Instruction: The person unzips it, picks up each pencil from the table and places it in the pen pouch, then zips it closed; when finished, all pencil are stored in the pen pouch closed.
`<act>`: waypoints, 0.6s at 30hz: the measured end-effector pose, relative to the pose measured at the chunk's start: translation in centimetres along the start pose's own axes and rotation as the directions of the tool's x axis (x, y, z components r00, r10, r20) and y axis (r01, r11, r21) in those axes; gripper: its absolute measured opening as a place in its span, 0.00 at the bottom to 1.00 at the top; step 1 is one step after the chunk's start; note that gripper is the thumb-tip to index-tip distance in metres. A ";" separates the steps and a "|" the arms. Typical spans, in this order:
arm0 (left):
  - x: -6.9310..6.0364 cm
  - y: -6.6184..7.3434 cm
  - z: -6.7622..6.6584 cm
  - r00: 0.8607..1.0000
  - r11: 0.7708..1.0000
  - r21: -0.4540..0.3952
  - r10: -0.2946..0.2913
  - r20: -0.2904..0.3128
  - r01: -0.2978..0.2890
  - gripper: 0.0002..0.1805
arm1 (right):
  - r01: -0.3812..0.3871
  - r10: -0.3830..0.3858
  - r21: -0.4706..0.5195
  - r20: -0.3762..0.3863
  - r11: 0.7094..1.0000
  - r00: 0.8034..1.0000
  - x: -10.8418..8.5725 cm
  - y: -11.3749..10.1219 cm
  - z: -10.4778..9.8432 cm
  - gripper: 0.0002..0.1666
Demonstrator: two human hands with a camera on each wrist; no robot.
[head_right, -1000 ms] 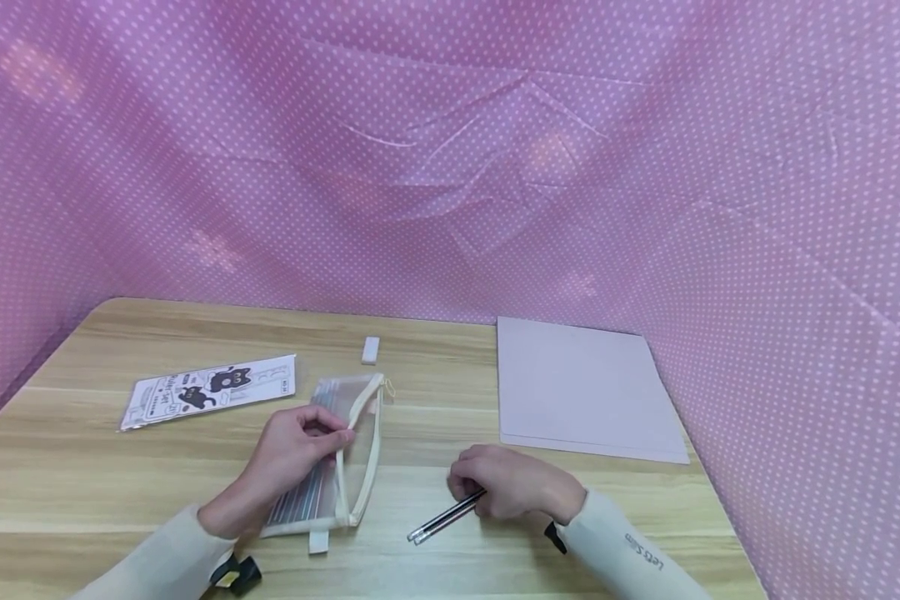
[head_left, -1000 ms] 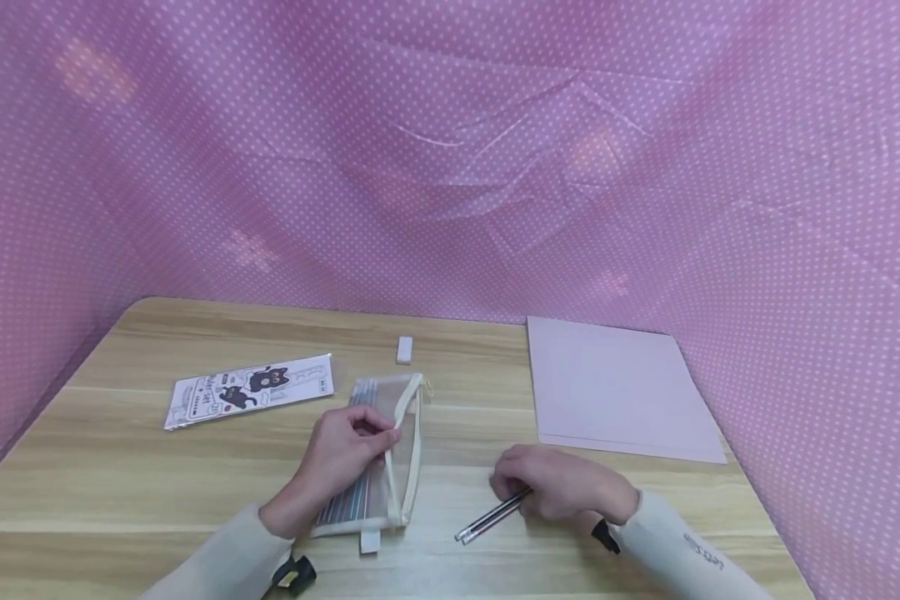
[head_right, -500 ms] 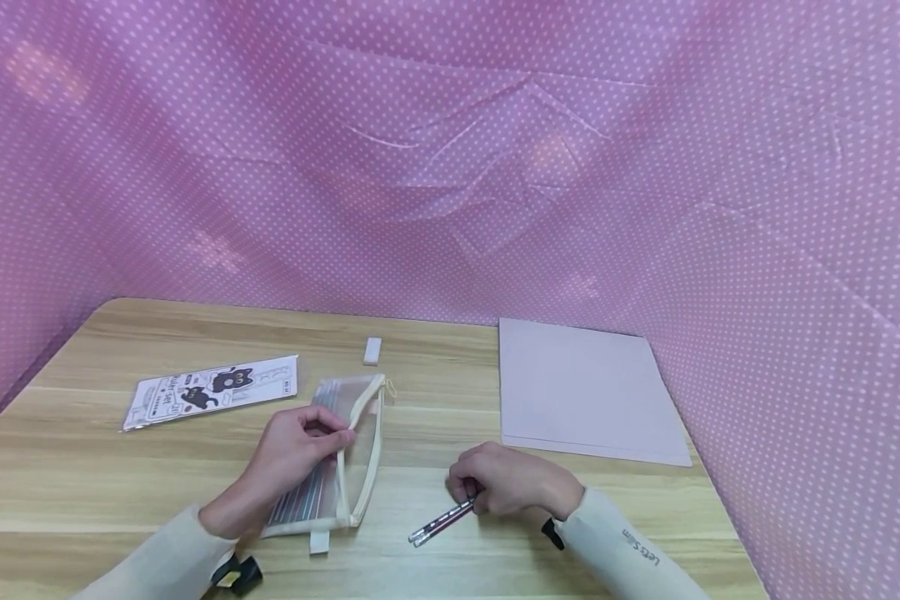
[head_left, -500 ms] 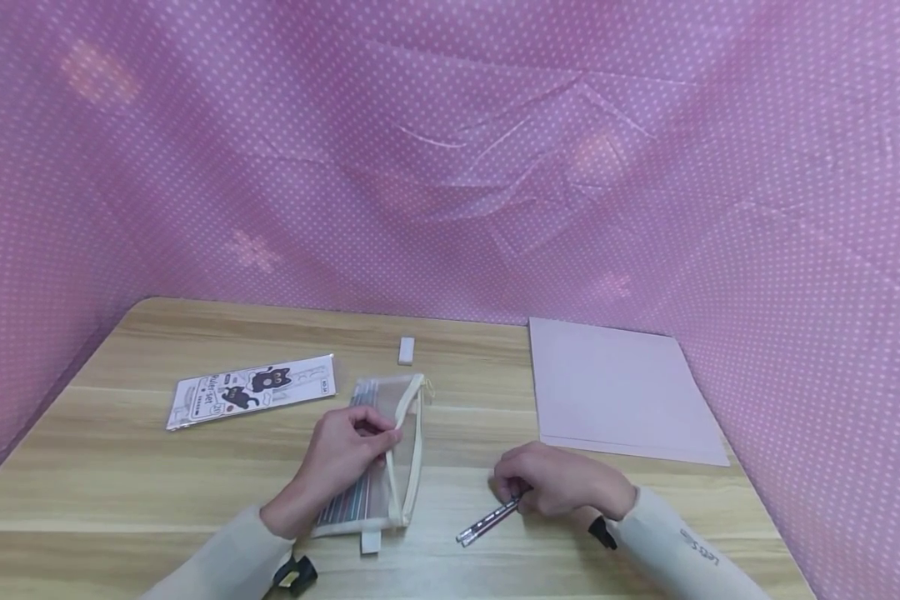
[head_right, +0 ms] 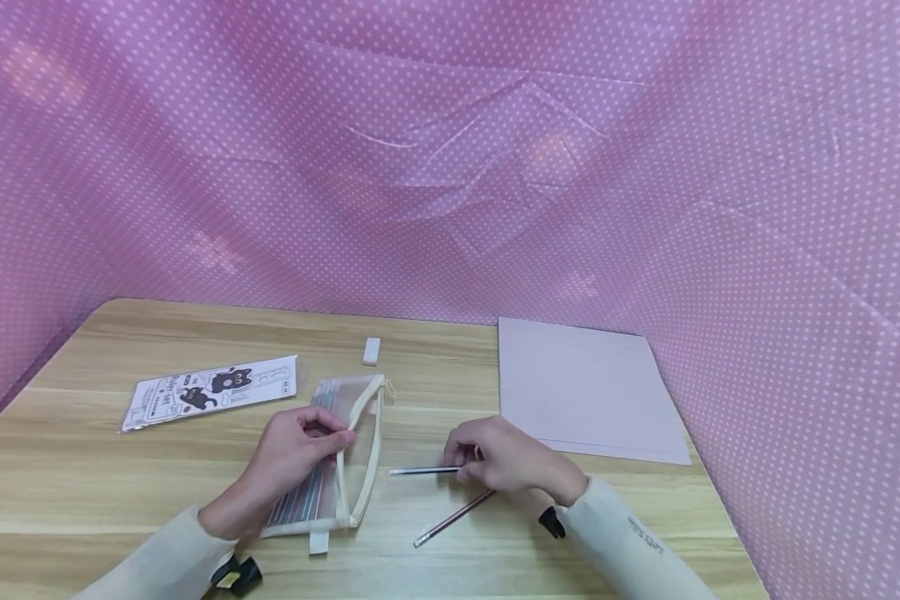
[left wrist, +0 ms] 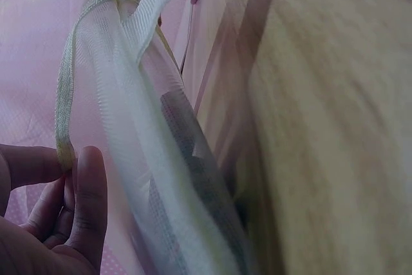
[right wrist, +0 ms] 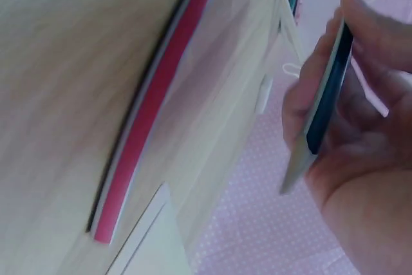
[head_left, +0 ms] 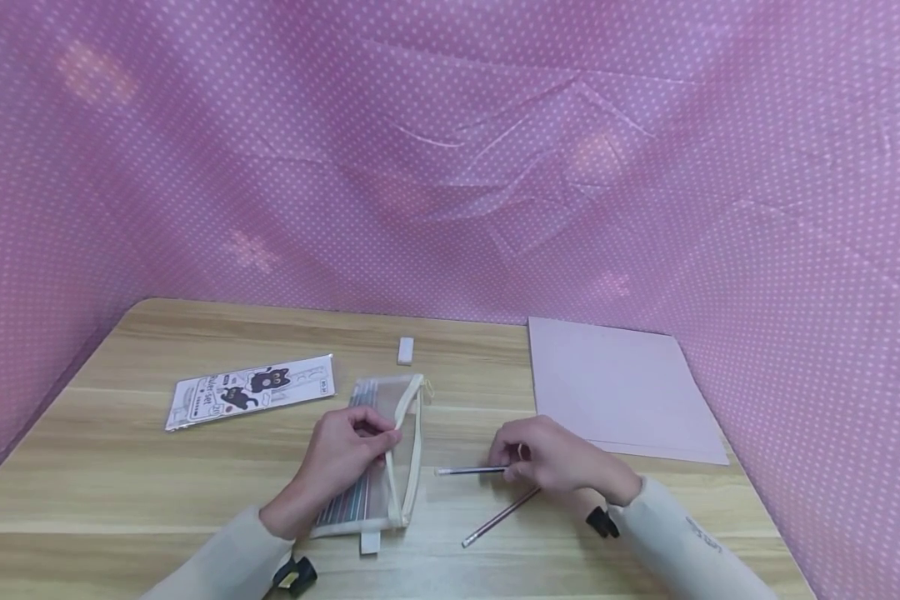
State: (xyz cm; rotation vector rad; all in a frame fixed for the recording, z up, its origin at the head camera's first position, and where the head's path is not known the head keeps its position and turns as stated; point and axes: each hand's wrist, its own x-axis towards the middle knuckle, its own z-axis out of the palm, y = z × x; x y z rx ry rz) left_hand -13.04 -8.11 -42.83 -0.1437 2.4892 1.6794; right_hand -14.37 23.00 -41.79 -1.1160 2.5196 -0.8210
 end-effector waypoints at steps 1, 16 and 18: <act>0.0 0.0 0.0 1.000 1.000 -0.001 0.002 0.000 -0.002 0.05 | -0.024 0.024 0.007 -0.012 1.000 1.000 0.2 0.0 0.0 0.12; 0.0 -0.1 0.1 1.000 1.000 -0.013 0.002 -0.003 -0.002 0.06 | -0.326 0.302 0.490 0.131 0.808 0.944 4.4 -1.8 1.3 0.14; 0.0 -0.2 0.0 1.000 1.000 -0.014 0.008 -0.001 -0.008 0.06 | -0.341 0.320 0.626 0.151 0.701 0.935 5.2 -2.3 2.0 0.16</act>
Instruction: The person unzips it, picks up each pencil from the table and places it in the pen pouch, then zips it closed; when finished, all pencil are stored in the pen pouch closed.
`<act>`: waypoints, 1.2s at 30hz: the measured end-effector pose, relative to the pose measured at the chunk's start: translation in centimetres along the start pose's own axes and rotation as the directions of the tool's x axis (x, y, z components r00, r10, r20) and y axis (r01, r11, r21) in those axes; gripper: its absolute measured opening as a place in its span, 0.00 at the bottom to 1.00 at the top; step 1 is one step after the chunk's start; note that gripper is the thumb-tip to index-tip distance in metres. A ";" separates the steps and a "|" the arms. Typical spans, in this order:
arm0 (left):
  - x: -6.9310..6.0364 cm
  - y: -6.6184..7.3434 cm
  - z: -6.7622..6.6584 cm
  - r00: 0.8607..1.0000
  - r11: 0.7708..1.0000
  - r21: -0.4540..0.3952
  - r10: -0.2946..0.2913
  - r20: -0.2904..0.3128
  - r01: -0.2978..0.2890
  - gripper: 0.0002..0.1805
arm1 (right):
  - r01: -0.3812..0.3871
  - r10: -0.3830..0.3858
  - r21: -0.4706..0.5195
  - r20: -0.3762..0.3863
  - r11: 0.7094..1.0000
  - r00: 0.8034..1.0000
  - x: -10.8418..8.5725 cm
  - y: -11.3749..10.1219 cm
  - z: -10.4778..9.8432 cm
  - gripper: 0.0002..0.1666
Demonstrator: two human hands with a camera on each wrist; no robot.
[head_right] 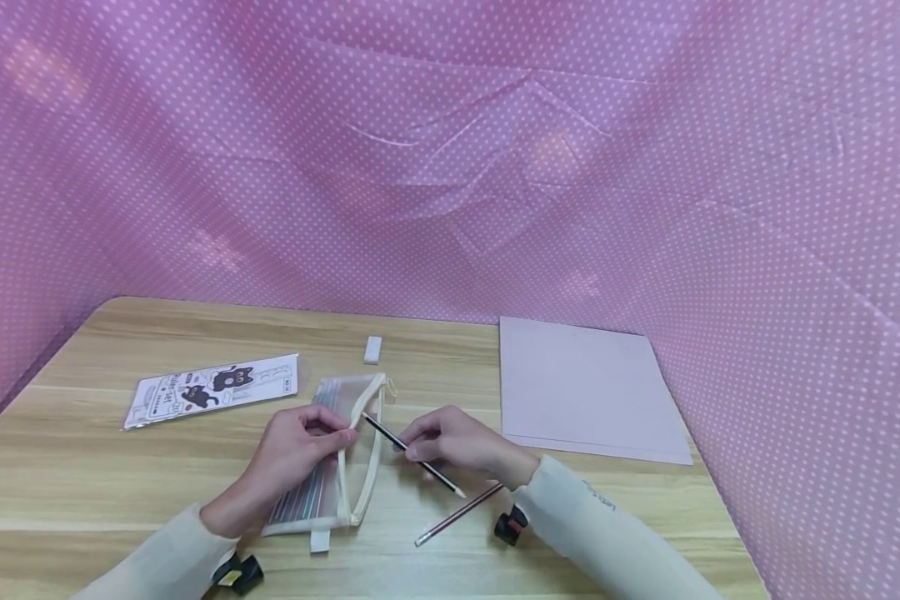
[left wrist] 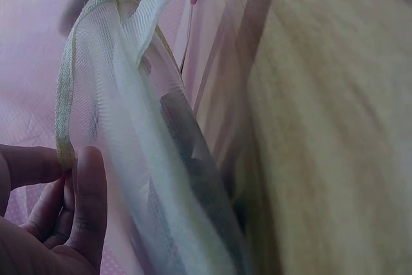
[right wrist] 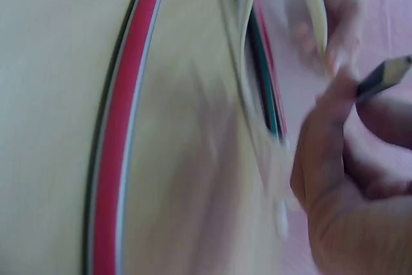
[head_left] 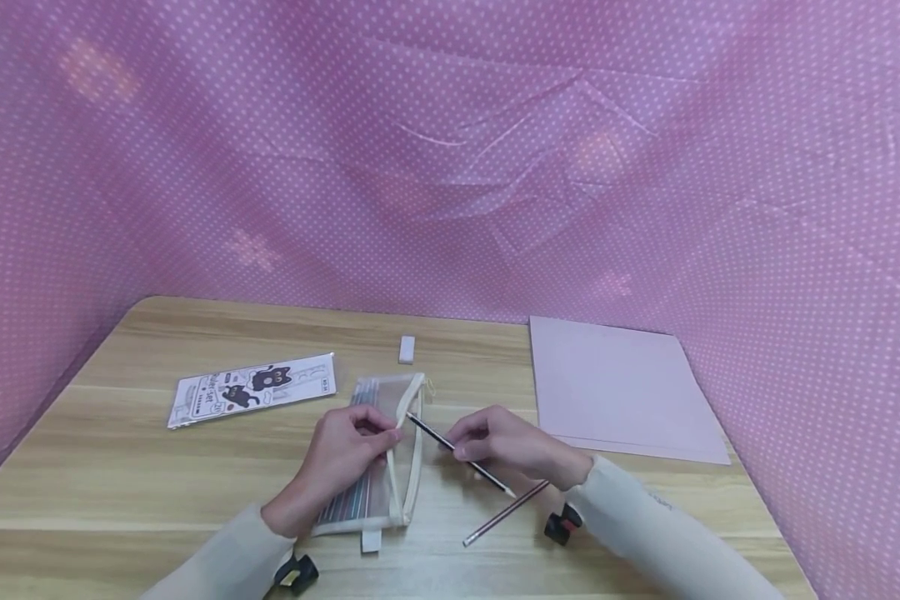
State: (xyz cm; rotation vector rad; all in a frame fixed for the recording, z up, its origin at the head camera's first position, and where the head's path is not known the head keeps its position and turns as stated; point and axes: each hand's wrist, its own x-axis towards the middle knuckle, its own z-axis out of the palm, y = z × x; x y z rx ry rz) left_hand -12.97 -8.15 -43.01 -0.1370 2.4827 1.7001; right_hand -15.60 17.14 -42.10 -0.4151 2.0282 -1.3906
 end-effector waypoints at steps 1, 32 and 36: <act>0.0 0.0 0.0 1.000 1.000 -0.003 0.004 0.000 -0.004 0.05 | -0.010 0.010 0.072 -0.003 0.997 1.000 0.3 0.0 0.5 0.17; 0.0 0.1 -0.2 1.000 0.999 -0.045 0.002 0.013 -0.002 0.06 | 0.015 0.113 0.433 -0.269 0.901 0.956 5.4 -0.5 6.8 0.22; -0.1 0.1 -0.3 1.000 0.999 -0.049 0.014 0.016 -0.014 0.06 | 0.003 0.125 0.444 -0.259 0.896 0.958 5.5 -0.5 7.1 0.22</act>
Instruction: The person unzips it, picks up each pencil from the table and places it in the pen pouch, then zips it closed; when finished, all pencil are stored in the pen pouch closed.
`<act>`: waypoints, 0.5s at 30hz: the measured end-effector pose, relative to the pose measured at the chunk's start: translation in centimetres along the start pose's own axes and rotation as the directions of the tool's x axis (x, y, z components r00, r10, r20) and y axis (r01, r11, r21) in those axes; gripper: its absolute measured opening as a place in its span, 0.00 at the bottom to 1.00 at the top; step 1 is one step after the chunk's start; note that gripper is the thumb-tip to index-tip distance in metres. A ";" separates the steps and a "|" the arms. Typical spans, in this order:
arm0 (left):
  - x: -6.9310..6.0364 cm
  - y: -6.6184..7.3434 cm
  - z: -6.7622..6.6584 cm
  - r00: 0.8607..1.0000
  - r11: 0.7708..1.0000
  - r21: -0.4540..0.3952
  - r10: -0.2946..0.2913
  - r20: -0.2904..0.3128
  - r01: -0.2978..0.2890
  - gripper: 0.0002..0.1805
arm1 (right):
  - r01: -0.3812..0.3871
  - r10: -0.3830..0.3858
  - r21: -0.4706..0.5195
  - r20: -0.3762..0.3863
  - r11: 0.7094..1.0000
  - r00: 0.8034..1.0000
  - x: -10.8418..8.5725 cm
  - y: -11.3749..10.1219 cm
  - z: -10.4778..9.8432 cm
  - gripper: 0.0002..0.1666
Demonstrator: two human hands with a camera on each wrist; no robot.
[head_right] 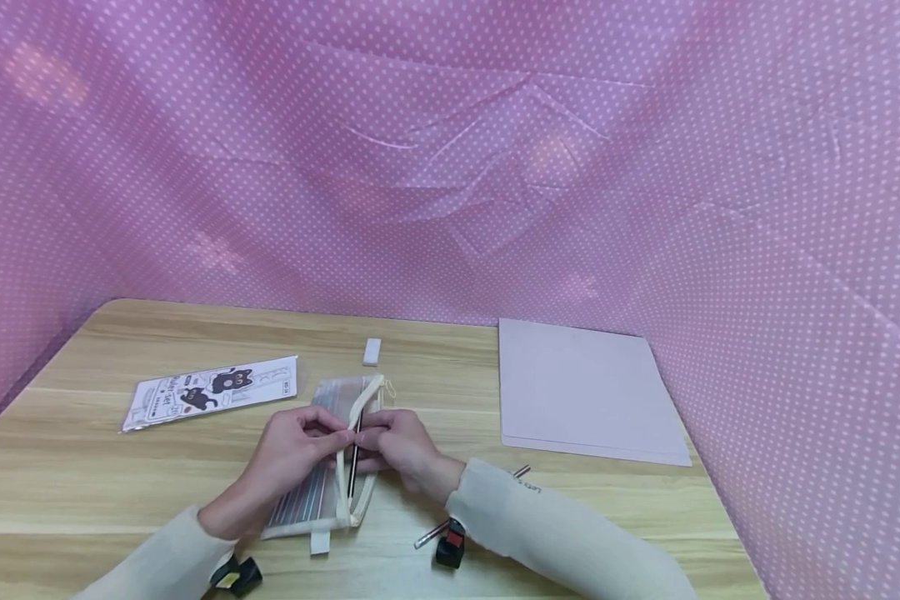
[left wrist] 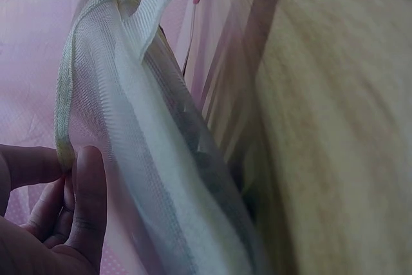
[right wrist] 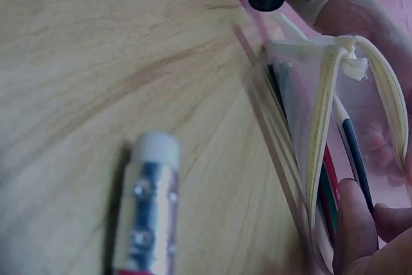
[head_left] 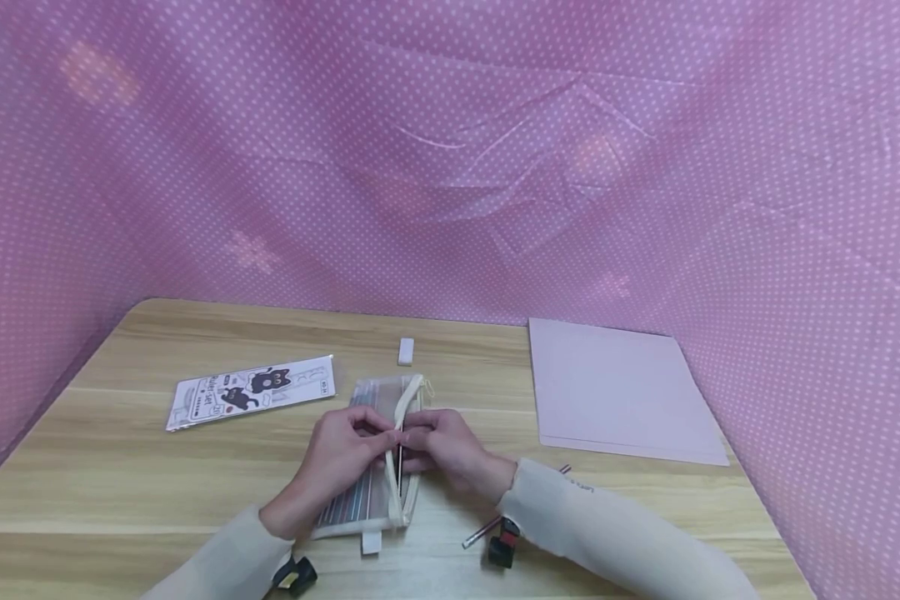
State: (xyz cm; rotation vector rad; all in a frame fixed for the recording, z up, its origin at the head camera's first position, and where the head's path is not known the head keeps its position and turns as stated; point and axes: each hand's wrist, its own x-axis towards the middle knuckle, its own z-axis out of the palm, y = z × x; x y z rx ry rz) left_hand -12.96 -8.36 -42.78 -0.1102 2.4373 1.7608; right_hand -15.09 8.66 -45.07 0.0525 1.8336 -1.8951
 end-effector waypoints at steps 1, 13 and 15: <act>0.0 0.0 0.0 1.000 1.000 0.000 -0.003 0.002 0.003 0.06 | -0.007 0.007 0.001 0.004 1.000 1.000 0.0 0.0 0.0 0.22; 0.3 -0.2 0.1 0.999 0.999 0.005 -0.033 0.004 0.033 0.05 | -0.050 0.052 -0.028 0.044 0.998 0.998 -0.4 0.5 0.5 0.19; 0.3 -0.2 0.2 0.999 0.999 0.007 -0.032 0.003 0.032 0.05 | -0.052 0.052 -0.003 0.048 0.999 0.997 -0.4 0.5 0.5 0.19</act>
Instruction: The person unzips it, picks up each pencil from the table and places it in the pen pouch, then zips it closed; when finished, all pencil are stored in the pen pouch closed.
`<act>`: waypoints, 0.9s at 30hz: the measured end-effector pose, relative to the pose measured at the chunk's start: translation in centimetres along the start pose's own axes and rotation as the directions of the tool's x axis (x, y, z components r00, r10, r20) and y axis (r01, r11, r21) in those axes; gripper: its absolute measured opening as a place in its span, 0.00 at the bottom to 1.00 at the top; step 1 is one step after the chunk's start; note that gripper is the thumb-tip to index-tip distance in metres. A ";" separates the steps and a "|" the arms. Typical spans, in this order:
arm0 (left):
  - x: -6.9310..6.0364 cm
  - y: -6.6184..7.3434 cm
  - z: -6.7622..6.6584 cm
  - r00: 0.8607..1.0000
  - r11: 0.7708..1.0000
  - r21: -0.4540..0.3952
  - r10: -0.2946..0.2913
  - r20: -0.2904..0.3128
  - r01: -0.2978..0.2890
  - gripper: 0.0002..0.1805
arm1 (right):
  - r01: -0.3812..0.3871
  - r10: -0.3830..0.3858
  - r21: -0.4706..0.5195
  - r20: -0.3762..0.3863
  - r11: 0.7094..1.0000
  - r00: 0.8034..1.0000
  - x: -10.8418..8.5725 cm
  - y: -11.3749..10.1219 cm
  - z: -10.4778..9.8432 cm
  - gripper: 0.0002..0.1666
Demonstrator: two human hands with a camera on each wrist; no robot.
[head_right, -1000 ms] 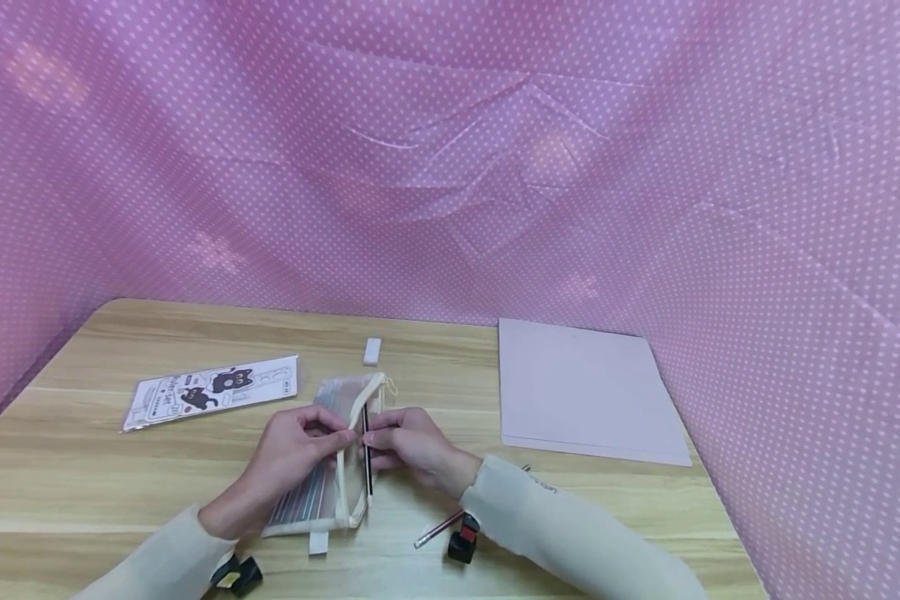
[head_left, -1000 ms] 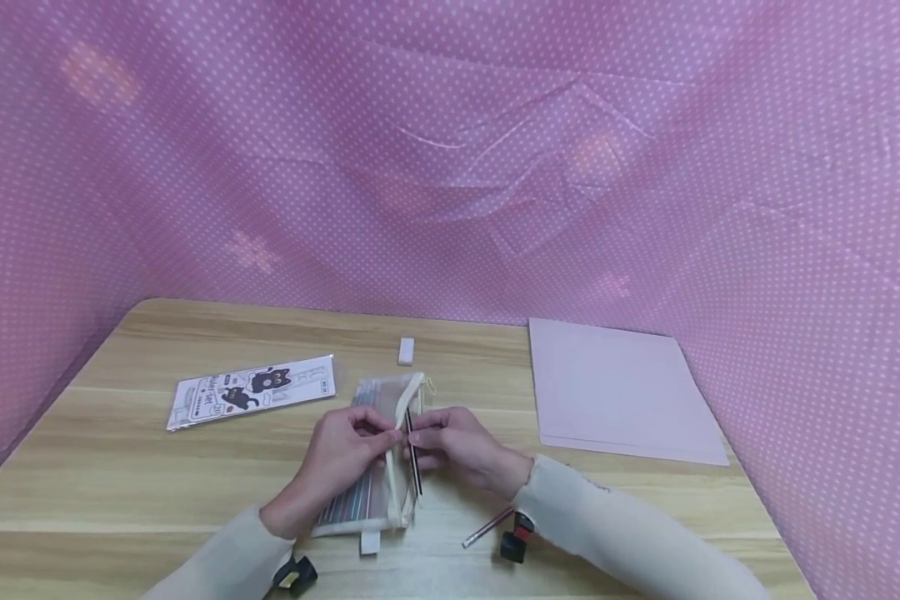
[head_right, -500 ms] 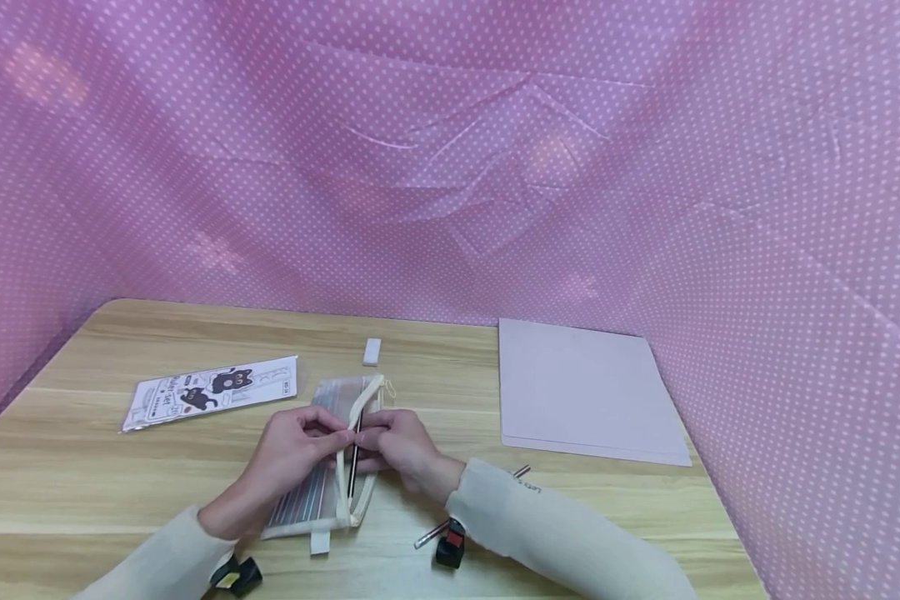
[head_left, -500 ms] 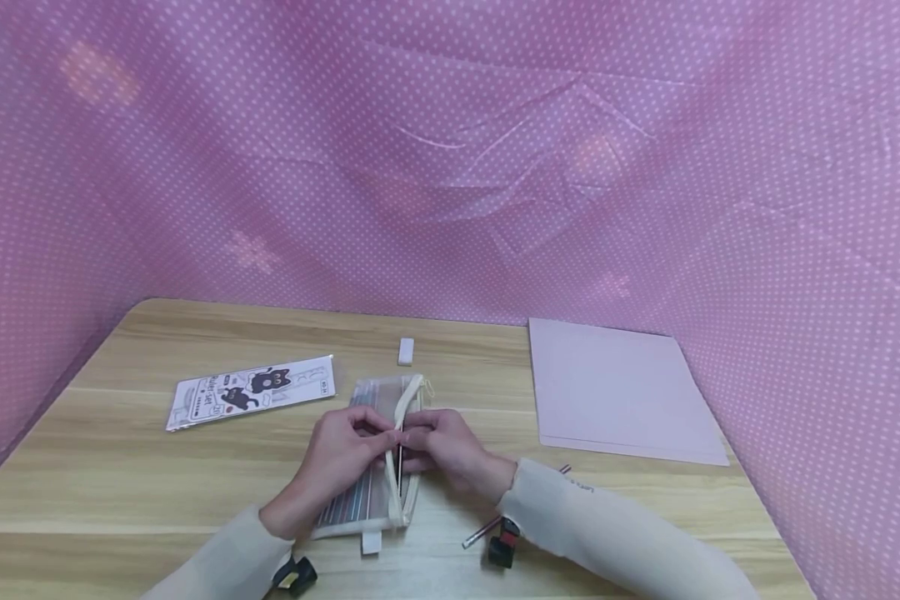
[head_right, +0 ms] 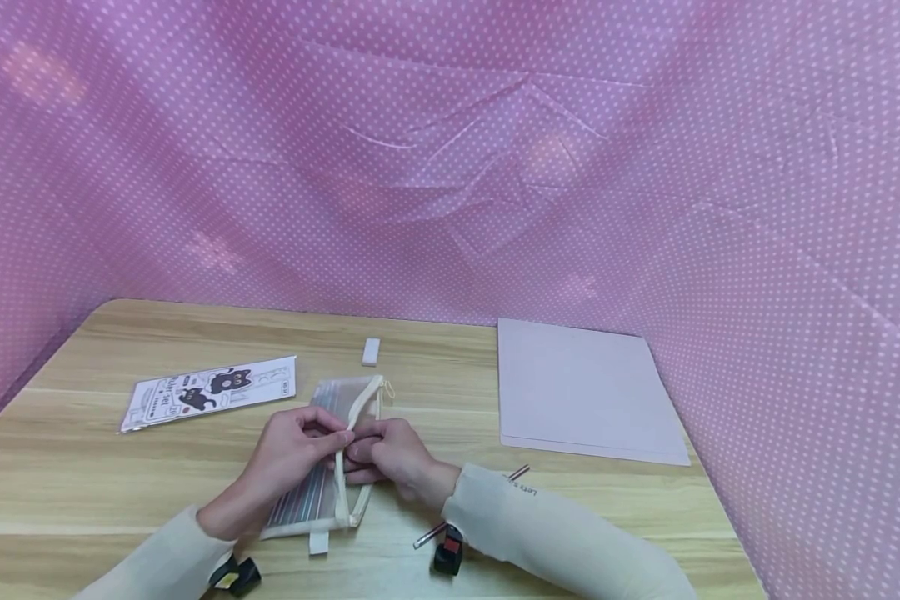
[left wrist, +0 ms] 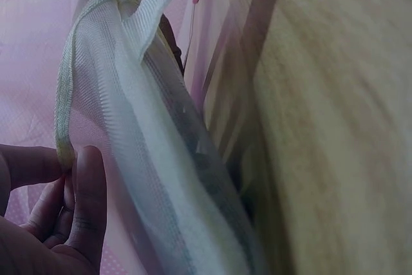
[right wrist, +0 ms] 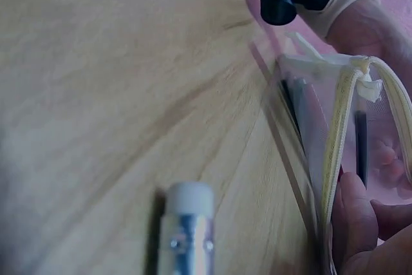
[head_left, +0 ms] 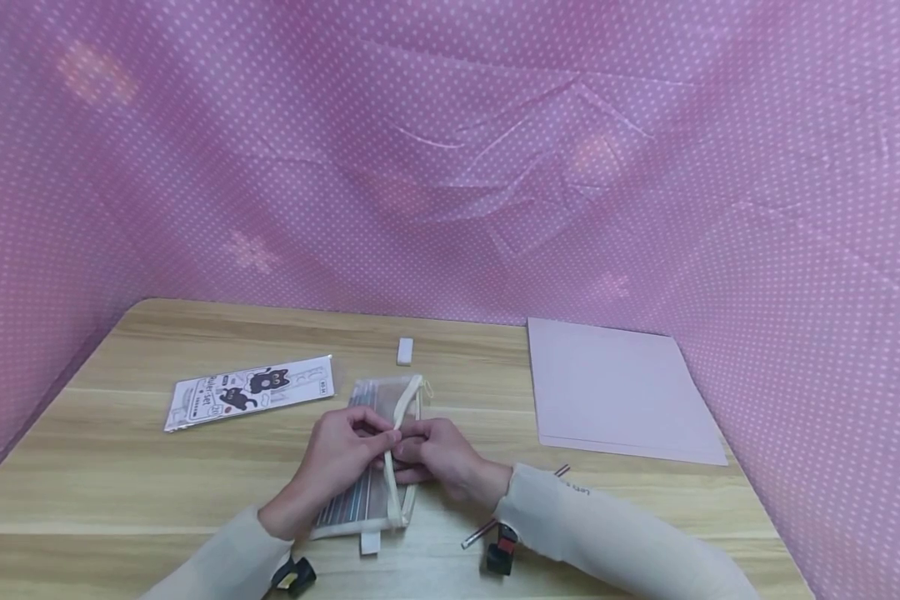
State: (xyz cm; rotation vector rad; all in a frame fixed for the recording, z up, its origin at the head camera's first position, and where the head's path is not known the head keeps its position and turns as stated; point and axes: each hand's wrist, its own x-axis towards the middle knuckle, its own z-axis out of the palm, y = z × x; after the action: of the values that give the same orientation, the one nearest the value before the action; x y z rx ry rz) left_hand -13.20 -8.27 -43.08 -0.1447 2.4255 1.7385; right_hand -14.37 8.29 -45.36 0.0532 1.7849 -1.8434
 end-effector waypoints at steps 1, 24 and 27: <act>0.0 0.0 0.0 1.000 1.000 0.000 -0.001 0.000 0.001 0.05 | 0.001 -0.001 0.008 0.004 1.000 1.000 0.0 0.0 0.0 0.19; -0.3 0.3 0.0 1.000 1.000 0.017 -0.020 0.002 0.020 0.05 | 0.193 -0.216 -0.172 -0.129 0.966 0.968 -1.3 -2.3 -6.7 0.28; -0.3 0.2 0.0 1.000 1.000 0.015 -0.021 0.003 0.021 0.05 | 0.203 -0.218 -0.353 -0.004 0.913 0.976 -2.0 -2.8 -8.1 0.27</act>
State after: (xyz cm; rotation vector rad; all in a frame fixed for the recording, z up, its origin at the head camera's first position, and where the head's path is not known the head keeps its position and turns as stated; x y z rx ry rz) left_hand -12.92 -8.19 -42.88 -0.1654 2.4254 1.7101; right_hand -16.74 16.43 -42.95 -0.2472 2.1982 -1.6416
